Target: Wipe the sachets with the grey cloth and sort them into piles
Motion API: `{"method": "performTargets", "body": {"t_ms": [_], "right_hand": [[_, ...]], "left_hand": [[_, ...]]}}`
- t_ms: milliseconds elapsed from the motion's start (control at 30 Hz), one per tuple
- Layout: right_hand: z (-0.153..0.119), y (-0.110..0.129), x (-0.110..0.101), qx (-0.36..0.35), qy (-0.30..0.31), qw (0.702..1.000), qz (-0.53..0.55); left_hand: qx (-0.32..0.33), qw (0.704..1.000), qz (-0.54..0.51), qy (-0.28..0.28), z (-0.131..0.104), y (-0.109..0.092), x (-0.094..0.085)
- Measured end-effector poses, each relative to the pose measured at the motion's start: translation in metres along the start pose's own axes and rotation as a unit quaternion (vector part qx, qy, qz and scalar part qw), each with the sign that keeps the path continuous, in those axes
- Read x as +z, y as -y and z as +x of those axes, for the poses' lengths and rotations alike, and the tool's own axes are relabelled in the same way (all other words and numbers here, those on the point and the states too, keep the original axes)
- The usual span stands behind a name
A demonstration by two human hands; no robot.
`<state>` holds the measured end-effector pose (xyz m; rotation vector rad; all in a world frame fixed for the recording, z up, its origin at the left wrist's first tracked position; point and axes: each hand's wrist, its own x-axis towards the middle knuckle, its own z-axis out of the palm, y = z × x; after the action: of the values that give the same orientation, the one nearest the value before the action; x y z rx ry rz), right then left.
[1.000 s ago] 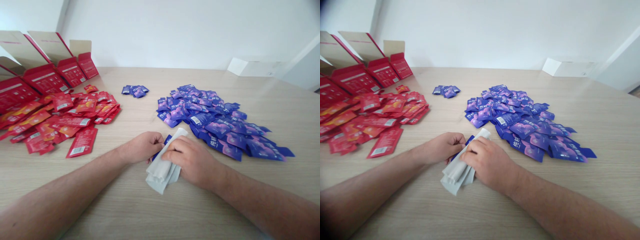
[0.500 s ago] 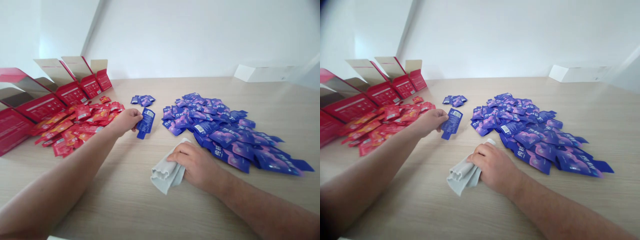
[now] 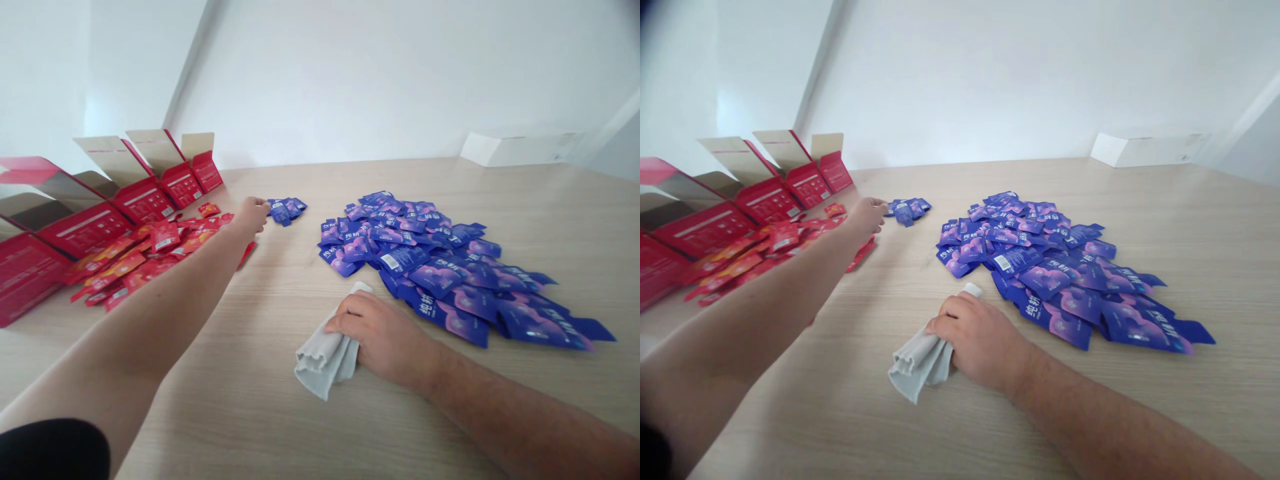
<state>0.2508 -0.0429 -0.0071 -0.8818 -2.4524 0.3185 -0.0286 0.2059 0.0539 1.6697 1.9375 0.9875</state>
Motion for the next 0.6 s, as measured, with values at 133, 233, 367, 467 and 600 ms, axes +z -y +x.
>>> {"method": "performTargets", "body": {"t_ms": [133,233,367,467,600], "right_hand": [[0.0,0.0,0.001,-0.007,0.005,1.0,-0.008],[0.0,0.001,0.0,-0.005,0.011,1.0,-0.011],[0.0,0.002,-0.002,-0.001,0.014,1.0,-0.015],[0.001,0.003,-0.003,0.0,0.015,1.0,-0.023],[0.001,0.002,-0.003,-0.008,0.012,0.999,-0.035]], "left_hand": [[0.052,0.994,0.032,0.091,-0.042,0.009,0.027],[0.105,0.982,0.07,0.143,-0.072,0.0,0.04],[0.18,0.961,0.124,0.167,-0.097,-0.03,0.05],[0.208,0.949,0.163,0.172,-0.103,-0.055,0.063],[0.212,0.939,0.207,0.173,-0.105,-0.078,0.092]]}}
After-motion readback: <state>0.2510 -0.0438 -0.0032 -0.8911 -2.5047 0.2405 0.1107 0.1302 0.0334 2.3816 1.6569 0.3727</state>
